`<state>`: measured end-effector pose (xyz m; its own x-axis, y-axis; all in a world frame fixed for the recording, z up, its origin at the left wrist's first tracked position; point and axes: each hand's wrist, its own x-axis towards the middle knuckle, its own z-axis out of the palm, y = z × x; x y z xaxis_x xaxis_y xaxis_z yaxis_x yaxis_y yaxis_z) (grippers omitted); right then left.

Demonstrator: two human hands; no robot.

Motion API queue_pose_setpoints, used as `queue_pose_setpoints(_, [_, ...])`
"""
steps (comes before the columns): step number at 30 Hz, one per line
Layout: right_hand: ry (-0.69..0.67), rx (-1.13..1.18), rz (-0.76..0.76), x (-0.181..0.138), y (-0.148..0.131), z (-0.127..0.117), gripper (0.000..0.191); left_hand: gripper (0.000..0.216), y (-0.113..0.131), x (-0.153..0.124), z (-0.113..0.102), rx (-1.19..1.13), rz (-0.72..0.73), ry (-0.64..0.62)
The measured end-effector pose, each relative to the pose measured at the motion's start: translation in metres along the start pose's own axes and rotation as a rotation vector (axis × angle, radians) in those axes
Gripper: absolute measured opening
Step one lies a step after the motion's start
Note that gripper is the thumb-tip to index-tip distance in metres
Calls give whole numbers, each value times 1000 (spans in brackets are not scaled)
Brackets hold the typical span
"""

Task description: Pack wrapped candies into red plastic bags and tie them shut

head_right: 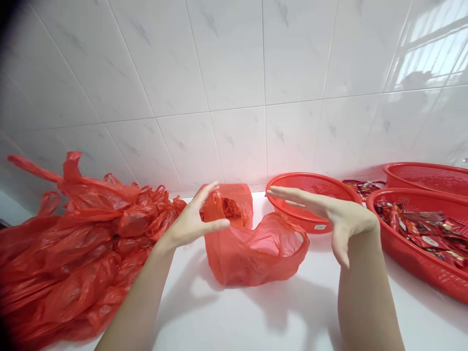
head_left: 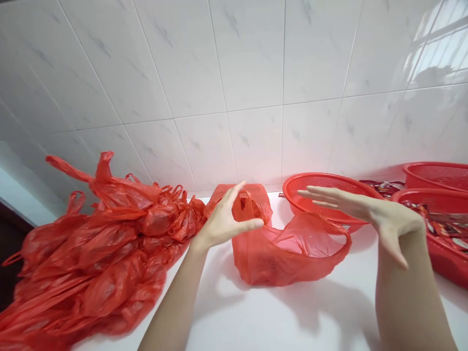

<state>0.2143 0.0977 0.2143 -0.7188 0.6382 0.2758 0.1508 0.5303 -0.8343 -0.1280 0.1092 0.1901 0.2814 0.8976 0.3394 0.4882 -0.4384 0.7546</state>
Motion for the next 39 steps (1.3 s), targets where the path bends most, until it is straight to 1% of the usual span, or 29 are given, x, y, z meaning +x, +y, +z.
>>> queue_pose_setpoints(2, [-20, -43, 34, 2, 0, 1, 117, 92, 3, -1, 3, 54, 8, 3])
queue_pose_setpoints(3, [-25, -76, 42, 5, 1, 2, 111, 82, 3, -1, 6, 64, 5, 19])
queue_pose_setpoints(6, [-61, -163, 28, 18, 3, 9, 89, 42, 2, 3, 10, 9, -2, 69])
queue_pose_setpoints(7, [-79, -184, 34, 23, 4, 12, 75, 33, 2, 4, 10, -35, 4, 64])
queue_pose_setpoints(9, [-52, -173, 70, 34, 4, 19, 39, 29, 4, 6, 7, -158, 29, 36])
queue_pose_setpoints(10, [15, -134, 80, 39, 4, 23, 28, 30, 7, 7, 4, -236, 46, 34])
queue_pose_setpoints(11, [118, -71, 68, 44, 5, 27, 27, 29, 10, 7, 0, -320, 64, 51])
queue_pose_setpoints(12, [244, 12, 34, 49, 5, 31, 32, 28, 13, 7, -5, -404, 80, 87])
queue_pose_setpoints(14, [472, 188, -61, 58, 7, 39, 36, 26, 18, 7, -11, -539, 103, 187])
queue_pose_setpoints(15, [535, 244, -95, 63, 8, 43, 36, 25, 20, 7, -13, -577, 106, 234])
queue_pose_setpoints(16, [568, 272, -107, 67, 9, 47, 36, 25, 21, 9, -13, -595, 105, 265])
queue_pose_setpoints(17, [573, 271, -98, 71, 10, 50, 35, 25, 20, 10, -12, -593, 101, 273])
queue_pose_setpoints(18, [565, 247, -74, 74, 10, 54, 36, 25, 20, 12, -9, -580, 98, 260])
queue_pose_setpoints(22, [488, 77, 30, 86, 9, 71, 35, 28, 20, 16, 11, -535, 101, 133])
queue_pose_setpoints(25, [450, -21, 69, 92, 8, 86, 34, 32, 24, 13, 25, -513, 123, 93])
queue_pose_setpoints(27, [423, -42, 87, 95, 8, 94, 29, 35, 28, 10, 31, -471, 138, 60])
queue_pose_setpoints(29, [401, -62, 90, 95, 7, 97, 20, 29, 31, 8, 36, -441, 161, 45])
queue_pose_setpoints(31, [384, -86, 80, 93, 6, 95, 12, 22, 32, 8, 37, -460, 187, 101])
queue_pose_setpoints(32, [380, -92, 76, 91, 6, 91, 13, 23, 31, 9, 37, -488, 193, 151])
queue_pose_setpoints(34, [354, -75, 74, 87, 6, 82, 29, 25, 30, 11, 34, -565, 178, 247])
queue_pose_setpoints(36, [267, -21, 84, 84, 9, 76, 42, 28, 28, 13, 31, -637, 155, 290])
queue_pose_setpoints(37, [210, 12, 91, 84, 12, 74, 42, 29, 28, 15, 30, -664, 148, 297])
queue_pose_setpoints(39, [102, 112, 97, 88, 21, 76, 33, 31, 27, 17, 27, -700, 139, 310])
